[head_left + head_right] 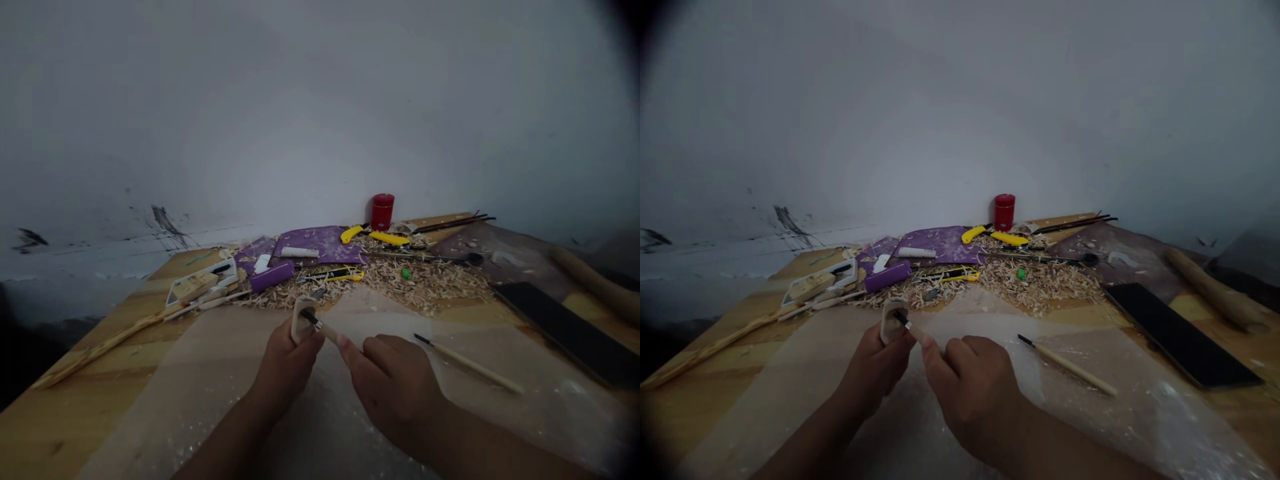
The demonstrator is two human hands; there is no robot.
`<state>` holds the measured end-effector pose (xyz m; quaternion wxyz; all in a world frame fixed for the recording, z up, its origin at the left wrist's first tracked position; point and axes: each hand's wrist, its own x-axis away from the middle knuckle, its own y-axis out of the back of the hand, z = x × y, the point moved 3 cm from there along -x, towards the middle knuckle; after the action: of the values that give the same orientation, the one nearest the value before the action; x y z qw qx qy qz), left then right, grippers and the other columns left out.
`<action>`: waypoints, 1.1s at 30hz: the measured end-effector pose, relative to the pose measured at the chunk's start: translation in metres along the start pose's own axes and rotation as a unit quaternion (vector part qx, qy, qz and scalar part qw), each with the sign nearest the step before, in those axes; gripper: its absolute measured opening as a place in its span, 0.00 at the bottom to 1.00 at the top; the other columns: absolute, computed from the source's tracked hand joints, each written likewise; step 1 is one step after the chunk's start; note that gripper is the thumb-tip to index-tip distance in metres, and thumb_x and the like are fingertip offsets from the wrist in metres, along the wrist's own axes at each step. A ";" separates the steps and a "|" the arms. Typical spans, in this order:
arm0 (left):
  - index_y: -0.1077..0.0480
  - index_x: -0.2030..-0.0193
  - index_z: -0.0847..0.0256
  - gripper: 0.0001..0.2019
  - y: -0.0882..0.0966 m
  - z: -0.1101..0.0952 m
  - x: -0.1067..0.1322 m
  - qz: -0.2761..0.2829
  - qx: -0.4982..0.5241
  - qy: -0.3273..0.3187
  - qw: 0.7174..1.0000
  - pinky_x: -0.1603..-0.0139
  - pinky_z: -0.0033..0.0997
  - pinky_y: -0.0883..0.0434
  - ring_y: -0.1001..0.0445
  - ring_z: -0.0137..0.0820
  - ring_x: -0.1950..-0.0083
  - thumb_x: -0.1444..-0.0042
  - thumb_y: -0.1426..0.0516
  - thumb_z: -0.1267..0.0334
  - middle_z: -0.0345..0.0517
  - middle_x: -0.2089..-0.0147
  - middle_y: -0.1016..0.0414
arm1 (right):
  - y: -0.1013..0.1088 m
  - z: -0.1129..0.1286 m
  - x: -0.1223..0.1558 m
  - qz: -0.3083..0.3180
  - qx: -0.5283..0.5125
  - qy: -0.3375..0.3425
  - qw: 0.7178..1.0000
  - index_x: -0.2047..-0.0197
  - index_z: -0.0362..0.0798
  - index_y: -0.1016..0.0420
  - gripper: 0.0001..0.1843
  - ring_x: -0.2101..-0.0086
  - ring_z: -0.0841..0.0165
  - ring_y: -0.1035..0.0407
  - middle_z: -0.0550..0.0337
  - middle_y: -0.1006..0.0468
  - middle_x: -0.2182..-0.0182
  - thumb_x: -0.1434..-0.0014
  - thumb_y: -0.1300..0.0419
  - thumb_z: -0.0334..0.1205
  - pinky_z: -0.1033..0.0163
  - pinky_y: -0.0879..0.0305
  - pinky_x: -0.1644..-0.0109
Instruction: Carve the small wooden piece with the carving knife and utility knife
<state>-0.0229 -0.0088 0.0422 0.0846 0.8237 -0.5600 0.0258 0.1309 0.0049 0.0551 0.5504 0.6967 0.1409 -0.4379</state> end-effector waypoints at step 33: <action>0.41 0.67 0.58 0.11 0.022 0.024 -0.038 0.086 -0.104 -0.009 0.991 0.84 0.23 0.48 0.45 0.23 0.86 0.49 0.49 0.53 0.30 0.83 0.42 | -0.026 -0.073 0.000 0.181 -0.156 -0.262 0.935 0.59 0.50 0.28 0.13 0.72 0.68 0.30 0.60 0.22 0.70 0.44 0.47 0.44 0.66 0.40 0.68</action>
<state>-0.0583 0.0147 0.0162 0.1621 0.7596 -0.6291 -0.0329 0.1463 0.0788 0.0389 0.7395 0.4765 -0.0696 -0.4704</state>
